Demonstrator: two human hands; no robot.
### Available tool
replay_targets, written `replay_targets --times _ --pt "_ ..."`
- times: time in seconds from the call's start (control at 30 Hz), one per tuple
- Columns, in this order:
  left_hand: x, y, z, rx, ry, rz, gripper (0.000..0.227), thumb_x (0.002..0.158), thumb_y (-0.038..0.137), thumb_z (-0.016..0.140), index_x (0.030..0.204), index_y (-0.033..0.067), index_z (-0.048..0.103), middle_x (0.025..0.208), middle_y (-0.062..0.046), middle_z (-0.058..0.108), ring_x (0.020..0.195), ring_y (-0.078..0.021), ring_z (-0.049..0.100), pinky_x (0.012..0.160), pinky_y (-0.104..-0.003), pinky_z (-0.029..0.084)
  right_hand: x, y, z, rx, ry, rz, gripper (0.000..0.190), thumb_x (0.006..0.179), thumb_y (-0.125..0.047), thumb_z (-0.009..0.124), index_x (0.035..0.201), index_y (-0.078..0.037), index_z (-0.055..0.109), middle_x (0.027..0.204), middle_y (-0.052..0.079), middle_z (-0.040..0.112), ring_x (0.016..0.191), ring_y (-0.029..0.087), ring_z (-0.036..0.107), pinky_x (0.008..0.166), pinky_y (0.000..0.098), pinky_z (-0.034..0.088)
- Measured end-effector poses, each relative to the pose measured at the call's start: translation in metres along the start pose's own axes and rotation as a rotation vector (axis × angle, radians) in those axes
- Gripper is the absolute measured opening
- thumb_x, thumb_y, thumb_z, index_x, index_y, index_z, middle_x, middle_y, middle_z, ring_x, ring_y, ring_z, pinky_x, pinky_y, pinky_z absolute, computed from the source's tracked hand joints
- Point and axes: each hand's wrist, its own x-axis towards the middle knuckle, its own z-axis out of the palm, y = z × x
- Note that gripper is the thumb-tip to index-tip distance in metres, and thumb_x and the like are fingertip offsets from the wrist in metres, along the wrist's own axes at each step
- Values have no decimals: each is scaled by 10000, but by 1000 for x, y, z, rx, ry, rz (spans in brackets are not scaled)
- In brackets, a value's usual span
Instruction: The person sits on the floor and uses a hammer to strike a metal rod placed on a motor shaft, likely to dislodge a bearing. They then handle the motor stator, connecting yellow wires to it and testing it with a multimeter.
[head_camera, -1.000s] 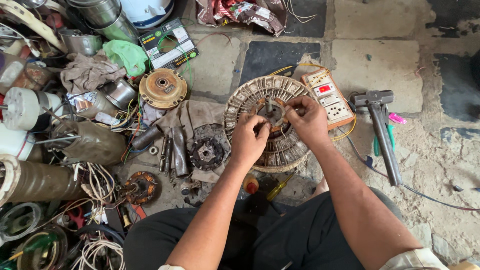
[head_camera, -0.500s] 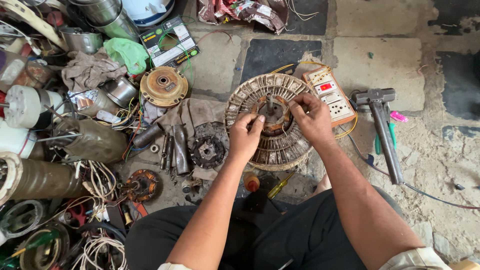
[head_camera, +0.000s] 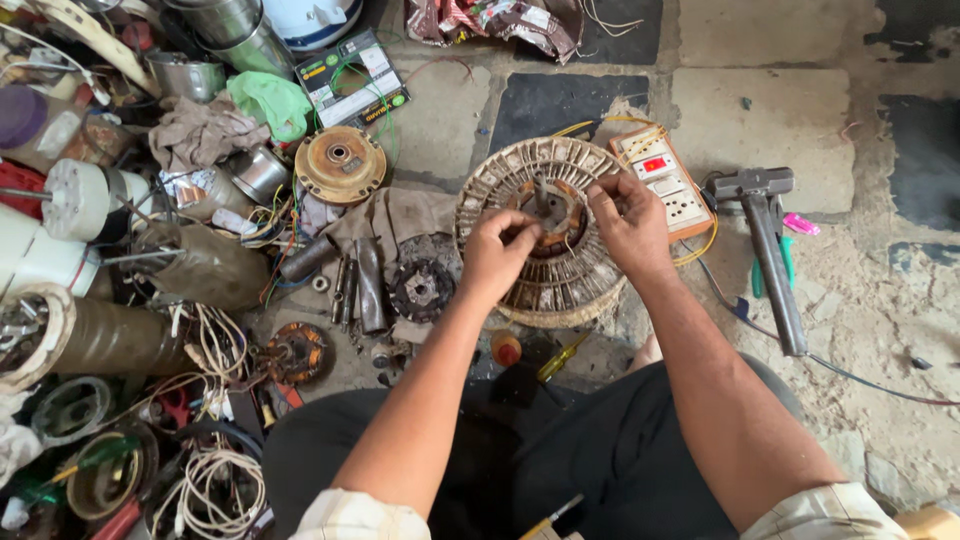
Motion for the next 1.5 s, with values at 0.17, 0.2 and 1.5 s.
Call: replay_targets --times 0.17,0.2,1.5 --pt "3 -3 2 -8 27 -178 102 916 197 741 938 98 746 917 -32 717 848 -207 682 733 -335 522 -13 -6 -20 121 32 -51 214 993 -134 684 1162 -9 646 963 20 629 770 48 564 669 238 477" --pt "2 -4 2 -6 76 -170 120 908 212 748 950 100 746 911 -22 731 850 -184 704 755 -322 534 -17 -11 -26 51 58 -60 206 988 -132 680 1144 -2 645 953 27 643 749 54 581 653 240 486" --pt "-63 -84 -173 -218 419 -30 199 931 129 735 1109 40 723 932 -5 677 856 -128 638 780 -294 534 -287 -115 -9 -379 -1084 77 294 863 -372 792 869 -79 769 701 99 754 630 244 755 589 386 580"
